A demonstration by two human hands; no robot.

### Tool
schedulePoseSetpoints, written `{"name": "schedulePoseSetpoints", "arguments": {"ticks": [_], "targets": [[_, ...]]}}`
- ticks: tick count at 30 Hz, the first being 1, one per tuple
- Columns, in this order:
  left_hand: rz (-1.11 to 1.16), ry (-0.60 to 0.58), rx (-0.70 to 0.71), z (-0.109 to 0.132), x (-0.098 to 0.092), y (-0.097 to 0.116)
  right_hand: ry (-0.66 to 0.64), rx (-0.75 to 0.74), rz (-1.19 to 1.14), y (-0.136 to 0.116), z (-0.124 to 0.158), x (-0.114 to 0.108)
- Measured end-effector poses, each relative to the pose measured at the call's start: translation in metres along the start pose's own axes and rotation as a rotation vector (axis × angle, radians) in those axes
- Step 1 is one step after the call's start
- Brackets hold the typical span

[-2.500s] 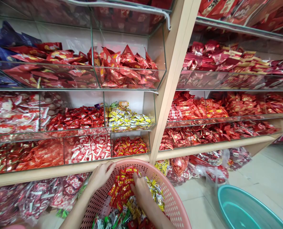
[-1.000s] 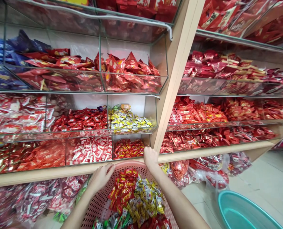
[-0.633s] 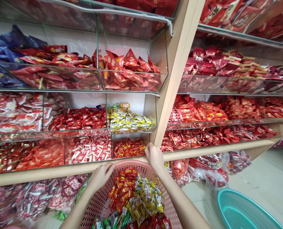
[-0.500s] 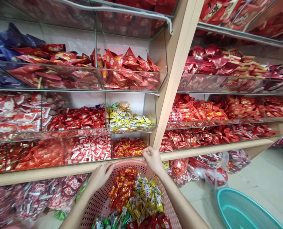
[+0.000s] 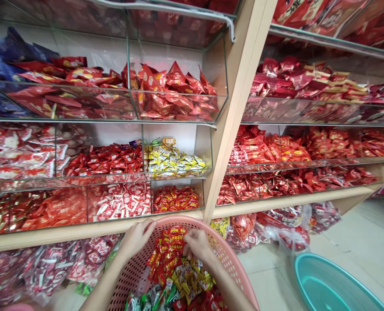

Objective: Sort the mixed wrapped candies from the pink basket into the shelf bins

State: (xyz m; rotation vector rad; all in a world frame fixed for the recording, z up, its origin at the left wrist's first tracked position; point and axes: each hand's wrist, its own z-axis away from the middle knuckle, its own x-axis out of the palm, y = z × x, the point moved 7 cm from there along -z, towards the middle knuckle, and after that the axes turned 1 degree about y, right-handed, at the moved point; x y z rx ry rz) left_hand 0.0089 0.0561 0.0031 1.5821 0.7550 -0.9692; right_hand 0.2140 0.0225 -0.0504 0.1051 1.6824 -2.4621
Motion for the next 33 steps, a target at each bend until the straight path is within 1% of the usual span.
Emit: {"name": "schedulePoseSetpoints", "arguments": {"ticks": [4,8,16,24,33], "targets": [[-0.010,0.002,-0.003,-0.001,0.000,-0.001,-0.033,0.061,0.064,0.011,-0.003,0.010],[-0.009,-0.002,-0.005,0.000,0.000,-0.001,-0.041,0.072,0.075,0.014,-0.006,0.014],[-0.007,-0.019,-0.015,0.000,-0.003,0.002,0.039,0.044,0.113,0.009,-0.011,0.006],[-0.019,-0.016,-0.012,0.001,-0.003,0.002,0.039,0.003,0.173,0.008,-0.012,0.007],[-0.013,-0.004,-0.004,0.000,-0.002,0.000,0.048,0.035,0.125,0.008,-0.014,0.006]]}}
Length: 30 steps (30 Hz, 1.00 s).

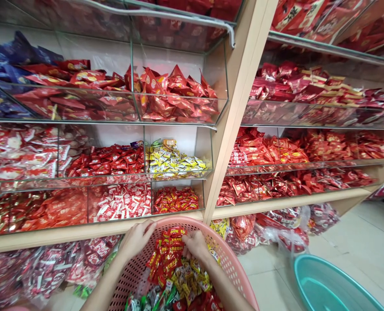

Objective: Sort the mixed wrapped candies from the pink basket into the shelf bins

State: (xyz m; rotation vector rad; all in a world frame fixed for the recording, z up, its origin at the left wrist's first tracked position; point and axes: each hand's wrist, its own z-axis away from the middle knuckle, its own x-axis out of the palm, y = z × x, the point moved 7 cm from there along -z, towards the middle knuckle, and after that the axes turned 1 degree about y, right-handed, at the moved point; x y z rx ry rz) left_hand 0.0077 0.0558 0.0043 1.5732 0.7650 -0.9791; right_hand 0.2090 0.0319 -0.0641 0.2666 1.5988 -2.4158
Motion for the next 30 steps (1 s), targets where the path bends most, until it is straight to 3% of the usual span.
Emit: {"name": "schedulePoseSetpoints", "arguments": {"ticks": [18,30], "targets": [[0.008,-0.010,-0.008,0.0008,-0.0019,0.0025,0.035,0.005,-0.043,0.0088,-0.0033,0.0013],[-0.003,-0.018,-0.015,0.0006,0.0001,0.0020,0.114,-0.116,0.124,0.0064,0.0023,-0.0002]]}}
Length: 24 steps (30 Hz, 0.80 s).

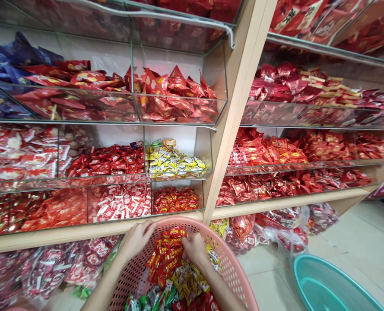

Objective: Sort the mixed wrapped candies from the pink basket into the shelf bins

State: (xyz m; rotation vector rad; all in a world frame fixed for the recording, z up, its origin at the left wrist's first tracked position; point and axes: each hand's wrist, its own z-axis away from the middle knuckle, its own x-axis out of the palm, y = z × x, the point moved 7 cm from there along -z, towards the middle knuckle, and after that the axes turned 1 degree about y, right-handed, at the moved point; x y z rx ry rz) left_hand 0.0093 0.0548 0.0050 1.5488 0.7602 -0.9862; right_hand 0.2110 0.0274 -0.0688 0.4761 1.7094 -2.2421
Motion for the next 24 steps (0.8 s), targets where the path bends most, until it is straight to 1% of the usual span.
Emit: {"name": "schedulePoseSetpoints", "arguments": {"ticks": [3,6,9,11,13,16,18,21,22,24], "targets": [[0.010,0.009,0.008,0.000,0.000,-0.001,0.029,-0.039,0.091,-0.005,0.004,-0.008],[0.018,0.009,0.007,0.000,0.000,-0.002,0.128,-0.129,0.207,-0.022,0.004,-0.029],[0.010,0.009,0.007,0.000,0.000,-0.002,0.250,-0.287,0.298,-0.053,0.000,-0.055],[0.009,0.013,0.011,-0.001,0.000,-0.002,0.256,-0.407,0.377,-0.077,-0.006,-0.065],[0.013,0.017,0.019,-0.001,0.000,-0.002,0.238,-0.502,0.488,-0.101,-0.014,-0.071],[0.017,0.025,0.022,0.000,-0.001,-0.002,0.215,-0.604,0.745,-0.129,-0.029,-0.069],[0.016,0.026,0.021,0.000,-0.001,-0.002,0.120,-0.646,0.937,-0.139,-0.041,-0.058],[0.003,0.020,0.009,0.000,0.000,-0.002,-0.066,-0.641,1.106,-0.138,-0.059,-0.039],[-0.001,0.019,0.003,-0.001,0.000,-0.003,-0.107,-0.624,1.129,-0.137,-0.064,-0.035],[0.000,0.021,0.001,-0.001,0.001,-0.004,-0.146,-0.593,1.149,-0.135,-0.073,-0.029]]}}
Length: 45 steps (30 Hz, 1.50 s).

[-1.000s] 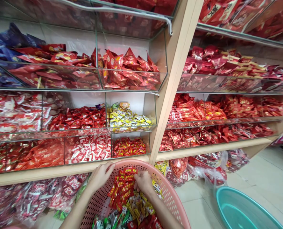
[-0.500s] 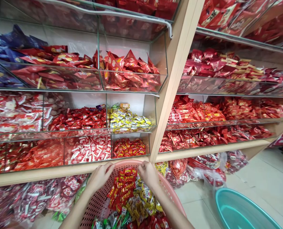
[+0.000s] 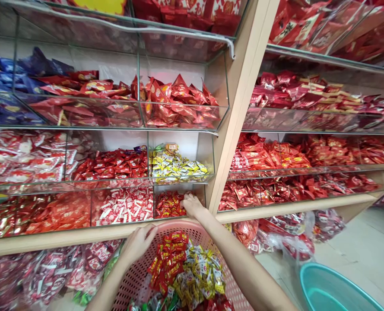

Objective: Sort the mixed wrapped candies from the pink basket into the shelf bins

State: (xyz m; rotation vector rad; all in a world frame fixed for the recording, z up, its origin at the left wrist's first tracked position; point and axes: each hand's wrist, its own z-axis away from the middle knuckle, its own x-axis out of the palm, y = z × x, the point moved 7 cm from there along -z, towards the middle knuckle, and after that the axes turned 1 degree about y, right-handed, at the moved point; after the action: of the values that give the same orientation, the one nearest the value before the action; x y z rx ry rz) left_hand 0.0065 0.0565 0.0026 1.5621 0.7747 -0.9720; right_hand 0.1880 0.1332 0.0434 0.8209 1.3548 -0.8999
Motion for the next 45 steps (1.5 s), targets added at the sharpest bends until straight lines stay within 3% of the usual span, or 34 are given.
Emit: {"name": "schedulePoseSetpoints", "arguments": {"ticks": [7,17,20,23,26,30,36,45], "targets": [[0.003,0.018,0.017,-0.001,0.002,-0.003,-0.028,0.007,0.016,0.001,-0.006,0.002],[0.019,0.019,0.027,-0.001,0.000,0.000,0.182,-0.027,-0.177,0.007,0.013,-0.015],[0.020,0.019,0.031,-0.001,0.000,0.001,0.319,-0.041,-0.495,0.000,0.029,-0.019],[0.015,0.025,0.032,-0.001,0.001,0.000,0.405,-0.075,-1.090,-0.012,0.050,-0.013],[0.011,0.024,0.030,-0.001,0.002,-0.001,0.337,0.010,-1.508,-0.025,0.068,0.008],[0.014,0.015,0.028,-0.002,0.002,-0.001,0.257,0.215,-1.803,-0.032,0.084,0.040],[0.018,-0.003,0.012,-0.001,0.002,0.000,0.230,0.325,-1.888,-0.030,0.091,0.070],[0.023,-0.020,0.002,0.001,0.000,0.004,0.150,0.290,-1.980,-0.042,0.098,0.077]]}}
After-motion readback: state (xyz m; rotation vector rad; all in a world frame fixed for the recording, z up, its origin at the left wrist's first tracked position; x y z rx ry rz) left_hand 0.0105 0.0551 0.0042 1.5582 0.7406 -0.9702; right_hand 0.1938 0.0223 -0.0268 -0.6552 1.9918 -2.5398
